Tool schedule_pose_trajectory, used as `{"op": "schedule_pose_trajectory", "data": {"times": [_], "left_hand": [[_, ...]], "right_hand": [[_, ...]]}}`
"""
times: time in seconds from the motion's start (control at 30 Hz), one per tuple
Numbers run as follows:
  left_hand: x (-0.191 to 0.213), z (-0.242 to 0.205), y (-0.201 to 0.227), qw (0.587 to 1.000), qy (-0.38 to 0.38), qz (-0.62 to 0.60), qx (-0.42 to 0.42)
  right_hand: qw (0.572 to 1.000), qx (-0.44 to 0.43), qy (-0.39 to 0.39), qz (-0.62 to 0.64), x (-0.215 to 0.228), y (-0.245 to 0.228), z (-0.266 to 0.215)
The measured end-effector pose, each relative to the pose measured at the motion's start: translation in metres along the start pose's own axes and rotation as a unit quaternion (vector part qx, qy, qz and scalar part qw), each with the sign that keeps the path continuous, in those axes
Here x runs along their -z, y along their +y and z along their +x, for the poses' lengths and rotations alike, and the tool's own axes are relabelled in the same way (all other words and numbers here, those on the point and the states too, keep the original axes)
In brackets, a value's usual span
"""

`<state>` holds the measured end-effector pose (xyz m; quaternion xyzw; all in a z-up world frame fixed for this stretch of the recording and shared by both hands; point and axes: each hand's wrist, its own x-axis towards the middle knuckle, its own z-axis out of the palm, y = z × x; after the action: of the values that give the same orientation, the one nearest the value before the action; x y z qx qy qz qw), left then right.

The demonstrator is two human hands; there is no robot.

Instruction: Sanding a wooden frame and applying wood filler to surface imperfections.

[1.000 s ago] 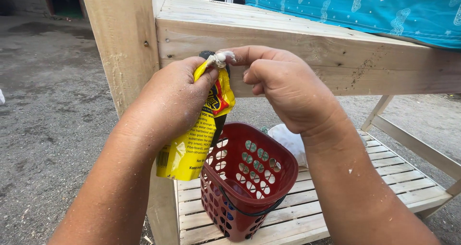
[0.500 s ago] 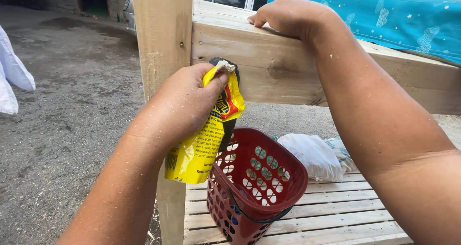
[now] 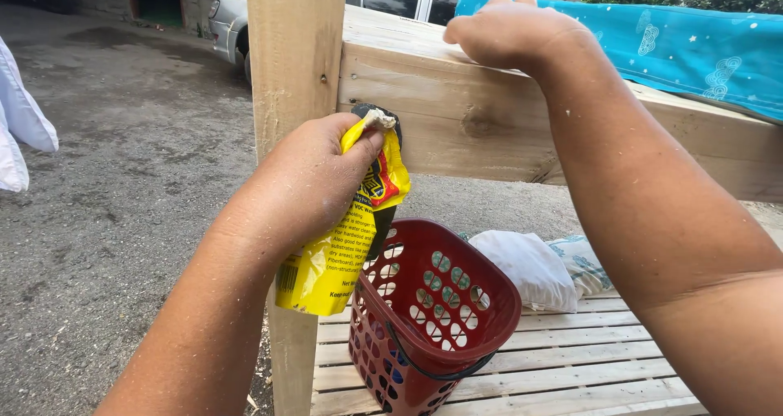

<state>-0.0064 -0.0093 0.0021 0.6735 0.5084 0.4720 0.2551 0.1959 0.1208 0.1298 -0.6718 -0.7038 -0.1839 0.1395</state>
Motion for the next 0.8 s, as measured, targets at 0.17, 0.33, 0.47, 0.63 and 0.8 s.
{"op": "schedule_pose_trajectory", "data": {"times": [0.17, 0.33, 0.47, 0.63, 0.8], "left_hand": [[-0.005, 0.005, -0.001, 1.000, -0.015, 0.007, -0.026], [-0.005, 0.002, -0.001, 1.000, -0.012, 0.023, -0.013], [-0.003, -0.001, 0.001, 1.000, -0.009, 0.014, 0.003], [-0.010, 0.003, 0.002, 1.000, -0.019, 0.019, -0.005], [-0.019, 0.006, 0.001, 0.999, -0.010, 0.034, -0.010]], "right_hand": [[0.997, 0.046, -0.022, 0.049, -0.005, -0.035, 0.003], [0.996, -0.013, -0.048, 0.076, -0.001, -0.020, -0.009], [1.000, 0.010, -0.021, 0.009, 0.005, -0.001, -0.008], [0.997, 0.040, -0.047, 0.041, -0.002, -0.031, 0.007], [0.993, 0.079, -0.032, 0.081, -0.001, -0.056, 0.002]]}}
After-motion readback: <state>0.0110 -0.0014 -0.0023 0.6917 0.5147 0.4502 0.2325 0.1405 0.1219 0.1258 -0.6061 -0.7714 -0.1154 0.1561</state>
